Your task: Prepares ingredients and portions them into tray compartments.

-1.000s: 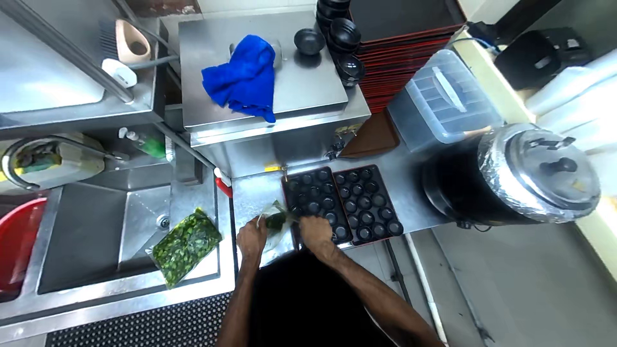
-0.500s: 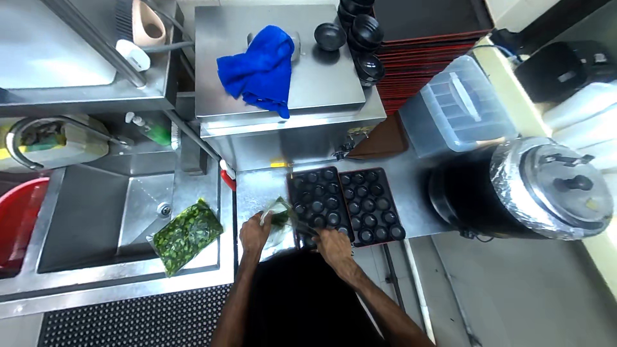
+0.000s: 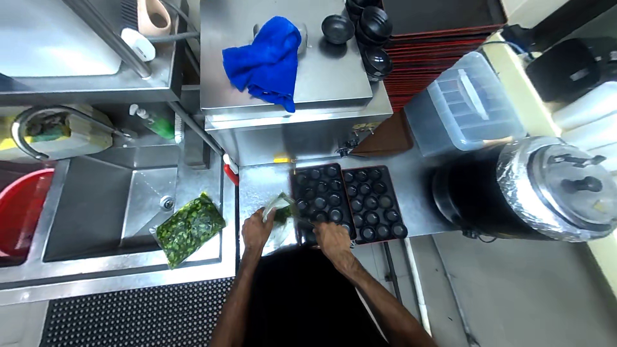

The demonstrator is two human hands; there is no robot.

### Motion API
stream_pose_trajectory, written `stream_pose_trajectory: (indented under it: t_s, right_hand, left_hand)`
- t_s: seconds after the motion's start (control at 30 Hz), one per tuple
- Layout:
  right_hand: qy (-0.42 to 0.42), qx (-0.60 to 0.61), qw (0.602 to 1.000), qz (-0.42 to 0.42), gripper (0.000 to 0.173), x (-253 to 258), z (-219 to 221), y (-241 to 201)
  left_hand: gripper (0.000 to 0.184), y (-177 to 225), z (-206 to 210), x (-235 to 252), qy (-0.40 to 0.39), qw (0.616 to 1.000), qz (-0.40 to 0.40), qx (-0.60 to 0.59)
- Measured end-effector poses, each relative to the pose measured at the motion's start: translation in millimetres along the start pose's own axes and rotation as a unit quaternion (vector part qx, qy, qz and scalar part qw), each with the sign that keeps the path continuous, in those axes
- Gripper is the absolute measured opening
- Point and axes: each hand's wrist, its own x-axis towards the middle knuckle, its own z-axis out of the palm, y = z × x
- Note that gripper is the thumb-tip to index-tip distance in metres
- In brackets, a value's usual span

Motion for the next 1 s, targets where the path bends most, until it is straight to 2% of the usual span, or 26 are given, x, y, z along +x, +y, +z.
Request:
stream_pose_trajectory:
  t_s: [0.13, 0.27, 0.47, 0.57, 0.67, 0.8, 1.0]
  right_hand:
    - [0.021, 0.045, 0.999, -0.019, 0.033, -12, -3, 21]
    - [0.024, 0.157, 0.986, -0.051, 0.03, -15, -5, 50]
    - [0.065, 0.406, 0.907, -0.091, 0.025, -2, -12, 96]
    - [0.107, 0.395, 0.911, -0.04, 0.025, 24, -20, 101]
    - [0.099, 0.337, 0.936, 0.027, 0.027, 59, -18, 93]
    - [0.091, 0.339, 0.936, 0.034, 0.027, 90, -9, 81]
    - [0.111, 0.274, 0.954, 0.05, 0.033, 94, -8, 71]
  left_hand:
    - [0.063, -1, -1, 2, -0.003, 1.0, -0.001, -0.012]
    - [0.068, -1, -1, 3, -0.002, 1.0, -0.008, -0.018]
    - [0.078, -11, -1, 2, -0.005, 0.997, -0.011, -0.074]
    - [0.083, -16, 2, 0, 0.003, 0.995, -0.014, -0.101]
    - [0.084, -17, 4, -5, 0.022, 0.993, -0.011, -0.118]
    - [0.084, -19, 3, -10, 0.047, 0.989, -0.013, -0.136]
    - [0.081, -30, -3, -20, 0.074, 0.982, -0.018, -0.174]
